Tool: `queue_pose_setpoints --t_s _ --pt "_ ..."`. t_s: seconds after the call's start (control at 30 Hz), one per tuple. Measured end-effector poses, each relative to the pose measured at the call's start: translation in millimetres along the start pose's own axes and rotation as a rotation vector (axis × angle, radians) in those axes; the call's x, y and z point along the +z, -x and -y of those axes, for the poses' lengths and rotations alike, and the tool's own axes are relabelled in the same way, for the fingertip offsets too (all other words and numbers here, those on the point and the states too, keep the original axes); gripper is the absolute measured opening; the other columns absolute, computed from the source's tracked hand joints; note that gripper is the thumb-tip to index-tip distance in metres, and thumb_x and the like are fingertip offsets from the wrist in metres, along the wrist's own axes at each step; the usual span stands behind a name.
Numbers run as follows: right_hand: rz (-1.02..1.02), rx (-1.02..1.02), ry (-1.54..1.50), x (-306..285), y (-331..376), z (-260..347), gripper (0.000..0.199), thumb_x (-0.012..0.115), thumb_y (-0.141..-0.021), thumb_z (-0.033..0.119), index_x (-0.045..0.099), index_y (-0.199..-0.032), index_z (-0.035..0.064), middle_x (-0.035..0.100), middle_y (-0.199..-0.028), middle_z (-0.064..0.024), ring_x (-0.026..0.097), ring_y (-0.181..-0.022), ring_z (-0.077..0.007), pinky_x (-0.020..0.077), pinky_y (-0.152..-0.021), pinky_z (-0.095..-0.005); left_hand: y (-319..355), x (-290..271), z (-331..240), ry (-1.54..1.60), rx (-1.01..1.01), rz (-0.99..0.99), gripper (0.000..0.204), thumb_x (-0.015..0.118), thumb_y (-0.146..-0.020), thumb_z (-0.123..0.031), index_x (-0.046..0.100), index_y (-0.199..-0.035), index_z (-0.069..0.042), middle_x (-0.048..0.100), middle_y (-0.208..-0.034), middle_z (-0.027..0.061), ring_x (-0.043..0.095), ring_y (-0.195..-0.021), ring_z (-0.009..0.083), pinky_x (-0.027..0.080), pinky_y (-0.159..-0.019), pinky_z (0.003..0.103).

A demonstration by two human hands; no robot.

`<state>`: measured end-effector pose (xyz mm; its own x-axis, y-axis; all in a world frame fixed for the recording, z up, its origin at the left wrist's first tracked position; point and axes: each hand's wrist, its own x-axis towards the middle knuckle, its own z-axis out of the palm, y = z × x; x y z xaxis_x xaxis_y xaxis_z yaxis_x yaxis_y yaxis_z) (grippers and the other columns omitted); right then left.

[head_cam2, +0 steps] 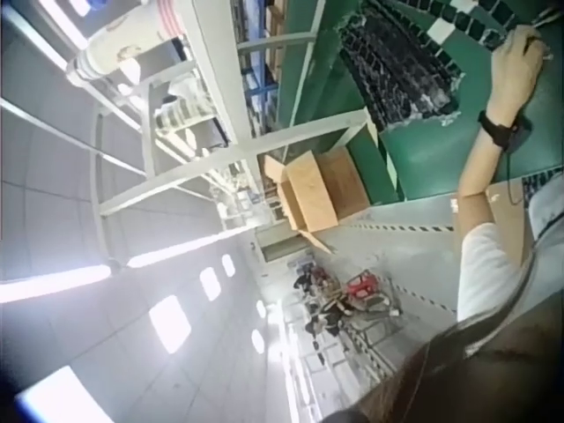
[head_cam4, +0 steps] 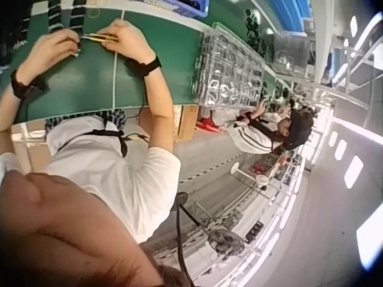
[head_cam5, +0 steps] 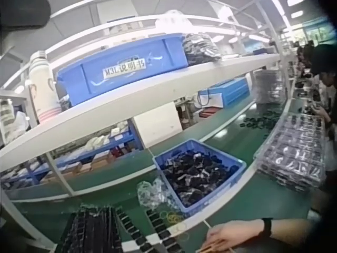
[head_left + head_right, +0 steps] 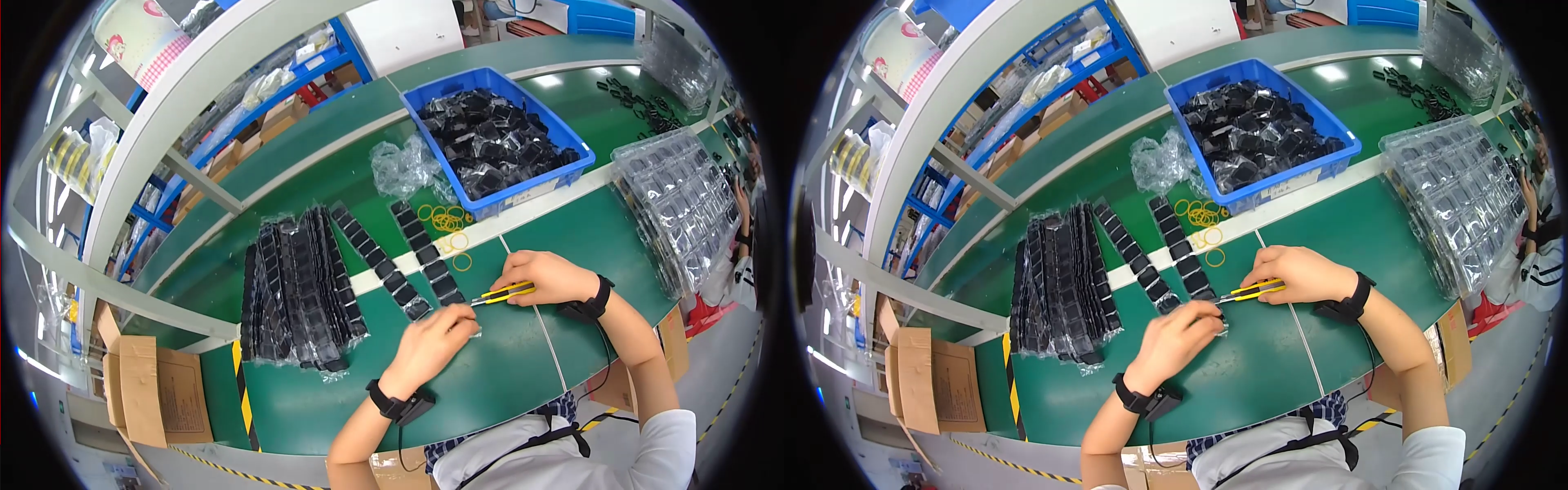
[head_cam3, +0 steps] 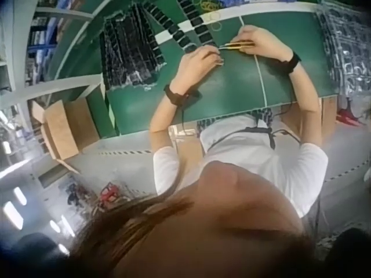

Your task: The person cuts a strip of small black components using a utility knife and places the individual pieces into the compartments of a clear plastic tray. After filling the tray, the person reaches for a blue bin on the shelf to retrieve more components.

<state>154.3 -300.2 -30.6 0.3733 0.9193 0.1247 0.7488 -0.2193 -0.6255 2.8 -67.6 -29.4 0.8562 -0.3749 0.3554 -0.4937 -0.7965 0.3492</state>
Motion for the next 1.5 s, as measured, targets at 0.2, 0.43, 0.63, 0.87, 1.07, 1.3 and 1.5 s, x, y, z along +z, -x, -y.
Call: queue_pose_setpoints --t_s 0.2,0.43,0.63,0.87,1.07,1.3,1.5 --pt "0.079 -0.004 0.012 4 -1 2 0.033 0.075 -0.078 0.014 0.072 -0.110 0.0143 0.061 -0.097 -0.0042 0.059 -0.096 -0.0236 0.0495 -0.083 -0.0358 0 10 24 0.075 -0.116 -0.146 0.011 0.076 -0.077 -0.011 0.071 -0.087 -0.011 0.065 -0.087 0.0003 0.061 -0.073 0.0181 0.051 -0.064 0.030" --pt "0.053 -0.058 0.034 15 -1 -4 0.031 0.074 -0.080 0.012 0.073 -0.110 0.0154 0.060 -0.099 -0.0044 0.057 -0.096 -0.0246 0.0471 -0.088 -0.0367 4 19 38 0.277 -0.304 -0.075 0.011 0.078 -0.077 -0.012 0.073 -0.087 -0.010 0.063 -0.078 0.0000 0.057 -0.068 0.0138 0.047 -0.063 0.028" --pt "0.099 -0.035 -0.081 14 -13 -15 0.031 0.073 -0.081 0.013 0.072 -0.112 0.0187 0.059 -0.101 -0.0026 0.055 -0.100 -0.0238 0.0423 -0.092 -0.0370 5 20 44 0.329 -0.336 -0.070 0.011 0.078 -0.077 -0.012 0.074 -0.087 -0.011 0.063 -0.078 -0.0008 0.056 -0.067 0.0130 0.047 -0.063 0.028" --pt "0.233 -0.019 -0.113 10 -31 -16 0.030 0.073 -0.083 0.015 0.073 -0.113 0.0221 0.058 -0.099 0.0001 0.052 -0.101 -0.0188 0.0337 -0.098 -0.0375 7 25 49 0.332 -0.338 -0.073 0.011 0.078 -0.076 -0.012 0.075 -0.087 -0.012 0.063 -0.078 -0.0014 0.057 -0.067 0.0124 0.047 -0.063 0.028" --pt "0.201 -0.044 0.021 16 -42 -10 0.032 0.071 -0.084 0.013 0.073 -0.113 0.0268 0.055 -0.102 0.0014 0.049 -0.103 -0.0193 0.0304 -0.101 -0.0391 9 26 52 0.320 -0.321 -0.067 0.012 0.079 -0.076 -0.013 0.075 -0.088 -0.013 0.064 -0.080 -0.0014 0.059 -0.069 0.0125 0.048 -0.064 0.028" --pt "0.091 -0.111 0.052 28 -40 -12 0.033 0.068 -0.084 0.009 0.073 -0.111 0.0277 0.055 -0.102 0.0007 0.049 -0.104 -0.0217 0.0298 -0.104 -0.0412 11 27 54 0.309 -0.303 -0.068 0.012 0.079 -0.077 -0.014 0.076 -0.088 -0.014 0.066 -0.082 -0.0017 0.060 -0.070 0.0126 0.049 -0.065 0.028" --pt "0.068 -0.141 0.079 30 -43 -11 0.034 0.068 -0.084 0.008 0.073 -0.111 0.0279 0.055 -0.102 -0.0002 0.050 -0.105 -0.0228 0.0340 -0.103 -0.0407 9 26 55 0.312 -0.306 -0.048 0.012 0.079 -0.077 -0.013 0.077 -0.089 -0.013 0.067 -0.084 -0.0013 0.060 -0.069 0.0127 0.049 -0.065 0.028"
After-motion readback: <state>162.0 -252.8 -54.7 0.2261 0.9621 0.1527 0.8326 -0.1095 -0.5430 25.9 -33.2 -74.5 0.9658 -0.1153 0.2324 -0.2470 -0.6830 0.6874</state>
